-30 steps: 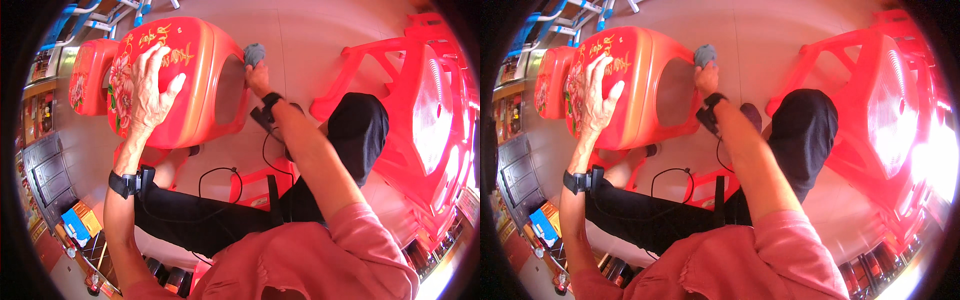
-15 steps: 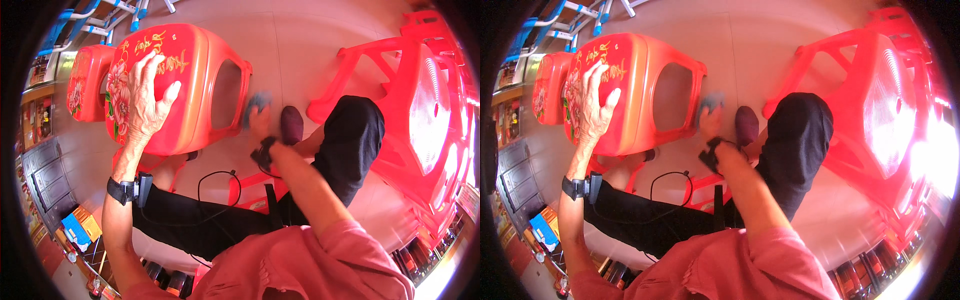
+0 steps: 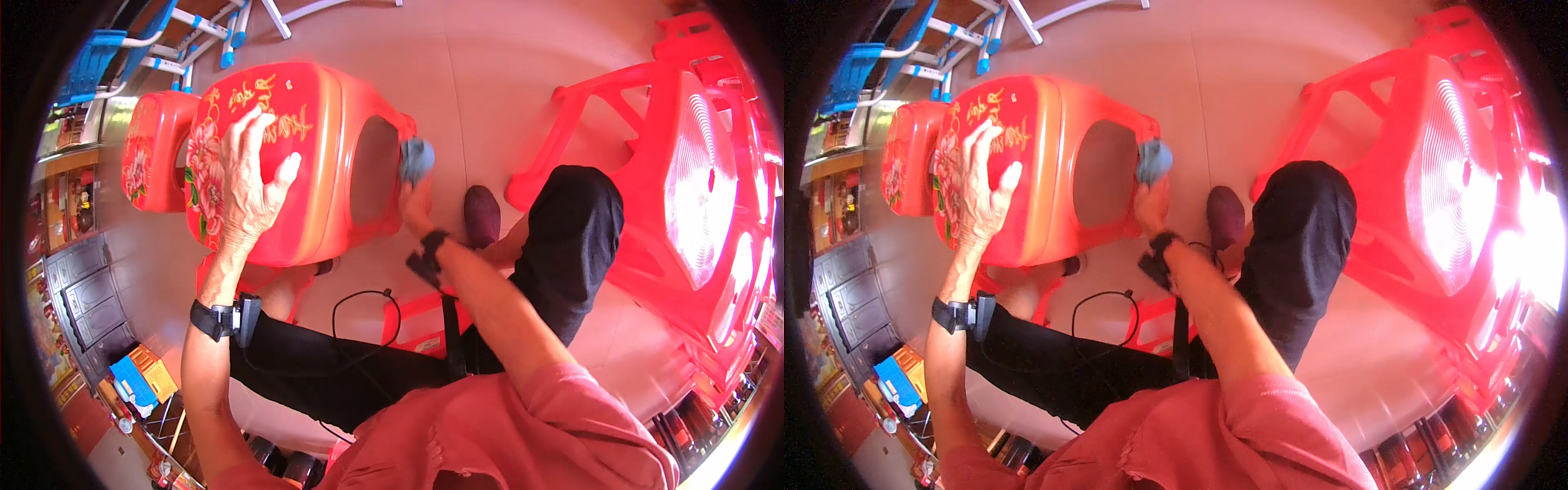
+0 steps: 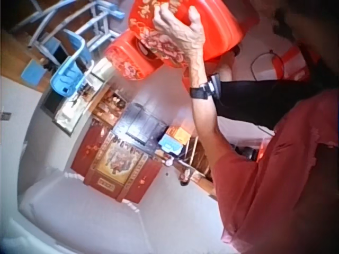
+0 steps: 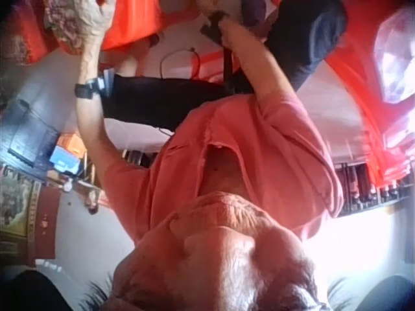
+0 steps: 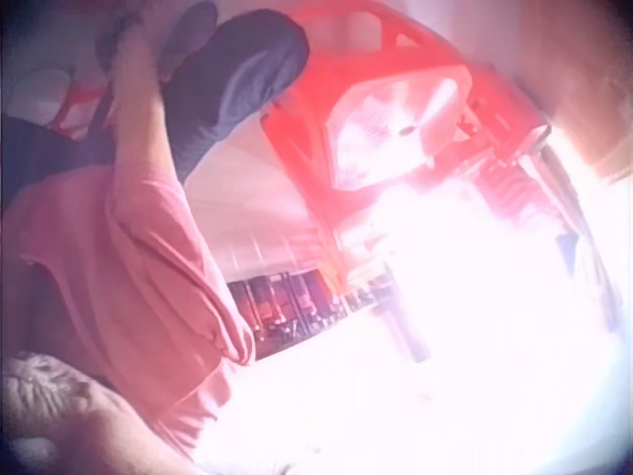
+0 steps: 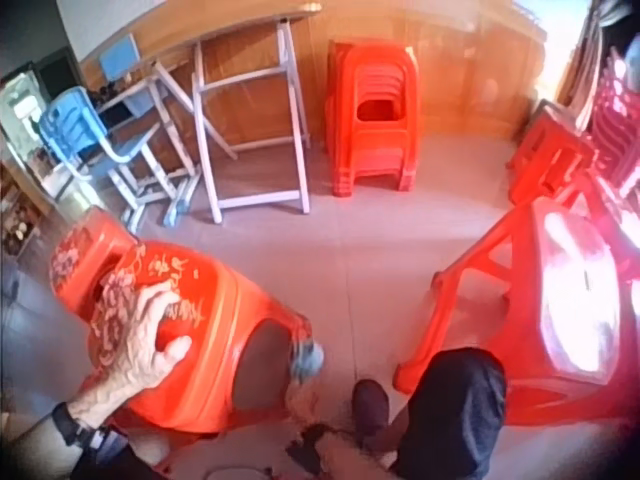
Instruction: Wiping and cleaning red plastic stools with a cloth.
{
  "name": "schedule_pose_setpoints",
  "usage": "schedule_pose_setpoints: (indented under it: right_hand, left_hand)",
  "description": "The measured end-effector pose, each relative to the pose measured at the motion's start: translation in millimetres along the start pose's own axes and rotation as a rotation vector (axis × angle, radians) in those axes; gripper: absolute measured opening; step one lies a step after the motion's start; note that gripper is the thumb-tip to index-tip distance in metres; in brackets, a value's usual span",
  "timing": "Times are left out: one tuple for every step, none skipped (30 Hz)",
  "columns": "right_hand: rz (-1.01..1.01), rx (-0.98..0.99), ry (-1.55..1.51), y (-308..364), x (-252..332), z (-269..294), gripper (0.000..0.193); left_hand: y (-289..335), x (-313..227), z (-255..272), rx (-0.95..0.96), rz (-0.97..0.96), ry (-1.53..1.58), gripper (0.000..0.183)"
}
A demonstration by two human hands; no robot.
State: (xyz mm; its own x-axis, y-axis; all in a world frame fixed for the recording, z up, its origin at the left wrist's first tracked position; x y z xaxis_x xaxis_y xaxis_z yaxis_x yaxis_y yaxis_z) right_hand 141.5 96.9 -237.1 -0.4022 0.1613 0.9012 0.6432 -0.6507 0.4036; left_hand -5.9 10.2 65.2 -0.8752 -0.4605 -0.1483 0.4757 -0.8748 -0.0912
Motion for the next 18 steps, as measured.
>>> schedule_pose_setpoints:
  right_hand:
    - [-0.061,0.059,-0.025,38,1,-17,0.057]
    - [-0.121,0.115,-0.045,69,0,-30,0.053]
    - [-0.241,0.145,0.144,48,-77,-3,0.051]
    - [-0.367,0.158,0.345,24,-155,49,0.048]
    - [-0.36,0.16,0.335,16,-156,46,0.048]
    - [-0.358,0.096,0.287,10,-147,41,0.046]
    - [-0.359,0.022,0.241,-1,-138,42,0.044]
    - [-0.36,-0.053,0.199,-13,-124,46,0.042]
    - [-0.36,-0.127,0.157,-25,-106,53,0.04]
    - [-0.233,0.003,0.088,-18,-47,25,0.039]
    - [-0.105,0.096,0.025,-23,11,21,0.038]
    - [-0.107,0.174,0.022,-69,5,51,0.04]
    - [-0.115,0.254,0.019,-110,-2,80,0.042]
    - [-0.117,0.257,0.022,-122,8,77,0.042]
    - [-0.203,0.288,-0.058,-126,29,58,0.044]
    - [-0.288,0.313,-0.134,-131,44,44,0.045]
    - [-0.283,0.281,-0.12,-152,35,58,0.045]
    - [-0.175,0.169,0.014,-181,14,97,0.046]
  left_hand:
    - [12,8,9,0.011,0.022,-0.011,0.054]
    - [22,15,18,0.019,0.042,-0.02,0.053]
    - [-7,-4,-2,-0.012,-0.022,0.046,0.053]
    - [-42,-32,-26,-0.05,-0.108,0.12,0.053]
    - [-41,-31,-29,-0.04,-0.108,0.119,0.053]
    - [-35,-28,-26,-0.026,-0.096,0.114,0.054]
    - [-32,-26,-24,-0.026,-0.093,0.106,0.054]
    - [-28,-23,-22,-0.022,-0.072,0.098,0.054]
    - [-25,-20,-21,-0.019,-0.05,0.091,0.055]
    - [3,2,-1,0.004,0.014,0.02,0.055]
    - [22,12,16,0.021,0.055,-0.051,0.055]
    - [8,2,8,0.008,0.025,-0.041,0.055]
    - [-8,-7,-3,-0.012,-0.002,-0.003,0.055]
    - [-9,-8,-8,-0.013,-0.012,0.022,0.055]
    - [-4,-4,-5,-0.008,-0.007,0.026,0.055]
    - [-2,-2,-2,-0.004,0.008,0.011,0.055]
    - [-14,-11,-8,-0.018,-0.012,0.054,0.055]
    - [-36,-30,-21,-0.046,-0.058,0.128,0.054]
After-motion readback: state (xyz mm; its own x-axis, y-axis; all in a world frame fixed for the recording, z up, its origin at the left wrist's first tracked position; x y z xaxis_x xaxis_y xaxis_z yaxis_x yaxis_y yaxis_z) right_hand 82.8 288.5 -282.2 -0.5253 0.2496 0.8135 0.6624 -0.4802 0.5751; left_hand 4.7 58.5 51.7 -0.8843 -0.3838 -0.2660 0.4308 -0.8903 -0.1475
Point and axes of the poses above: each hand's wrist, its own y-axis away from the middle knuckle, its own z-axis out of the back of the hand, x = y × z, the point moved 1 cm from there along -y, towards the middle knuckle, and after that the axes turned 11 degrees about x, right-handed, at the moved point
